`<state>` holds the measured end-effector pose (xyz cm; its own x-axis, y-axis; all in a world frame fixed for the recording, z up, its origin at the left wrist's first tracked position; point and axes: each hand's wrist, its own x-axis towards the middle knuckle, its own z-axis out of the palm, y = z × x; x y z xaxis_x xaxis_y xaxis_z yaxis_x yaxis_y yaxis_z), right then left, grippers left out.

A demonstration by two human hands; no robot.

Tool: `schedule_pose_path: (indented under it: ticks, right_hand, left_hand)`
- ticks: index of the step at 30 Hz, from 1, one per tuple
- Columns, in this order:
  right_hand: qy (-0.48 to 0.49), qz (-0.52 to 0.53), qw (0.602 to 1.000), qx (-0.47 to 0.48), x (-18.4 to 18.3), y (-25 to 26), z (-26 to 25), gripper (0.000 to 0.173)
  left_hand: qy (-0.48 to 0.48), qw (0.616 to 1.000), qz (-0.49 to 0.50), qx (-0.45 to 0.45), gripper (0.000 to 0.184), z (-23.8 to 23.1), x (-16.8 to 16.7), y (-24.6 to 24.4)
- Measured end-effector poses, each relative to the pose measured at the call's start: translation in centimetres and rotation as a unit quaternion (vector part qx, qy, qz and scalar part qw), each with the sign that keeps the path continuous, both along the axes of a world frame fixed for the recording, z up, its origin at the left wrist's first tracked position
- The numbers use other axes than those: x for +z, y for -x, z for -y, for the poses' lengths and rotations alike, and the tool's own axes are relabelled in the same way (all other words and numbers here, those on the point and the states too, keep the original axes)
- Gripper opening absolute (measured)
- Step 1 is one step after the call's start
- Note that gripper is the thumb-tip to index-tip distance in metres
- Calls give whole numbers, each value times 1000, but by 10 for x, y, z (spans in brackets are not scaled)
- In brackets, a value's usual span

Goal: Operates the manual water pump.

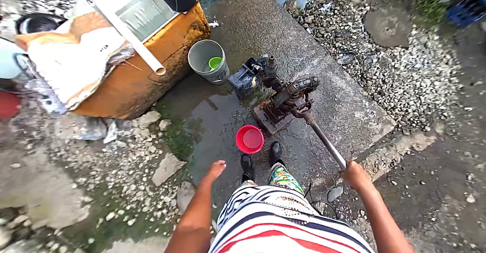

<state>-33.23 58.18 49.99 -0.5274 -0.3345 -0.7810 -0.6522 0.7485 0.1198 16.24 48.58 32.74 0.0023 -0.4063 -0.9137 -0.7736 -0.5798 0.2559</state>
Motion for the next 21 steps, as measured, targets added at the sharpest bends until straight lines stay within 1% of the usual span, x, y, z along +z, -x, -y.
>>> schedule_pose_path:
  ticks: [2,3,5,8,11,14,16,18,19,21]
  right_hand:
    - [17,-5,999,-27,-51,14,-17,32]
    - [26,-20,999,-28,-69,22,-21,35]
    - [45,-47,998,-2,-98,45,-21,44]
    - [53,-35,997,35,-140,76,-17,51]
    - [66,-19,997,25,-188,81,-11,48]
    - [64,2,996,-56,-226,74,4,38]
    - [53,70,991,-98,-234,65,10,34]
    - [45,140,983,-109,-232,46,-2,30]
    - [55,160,979,-109,-223,32,-12,28]
    - [79,147,981,-101,-193,14,-35,34]
  left_hand:
    - [7,1000,0,-2,41,3,7,5]
    - [9,1000,2,-8,41,5,10,7]
    - [12,1000,18,-17,41,9,15,9]
    - [18,998,47,-28,40,17,25,11]
    - [30,998,50,-30,41,23,32,14]
    - [31,996,46,-64,42,29,39,21]
    - [11,994,36,-106,42,29,37,25]
    - [-21,983,22,-180,43,31,27,29]
    - [-42,972,21,-230,43,37,27,34]
    - [-70,946,31,-315,40,54,33,51]
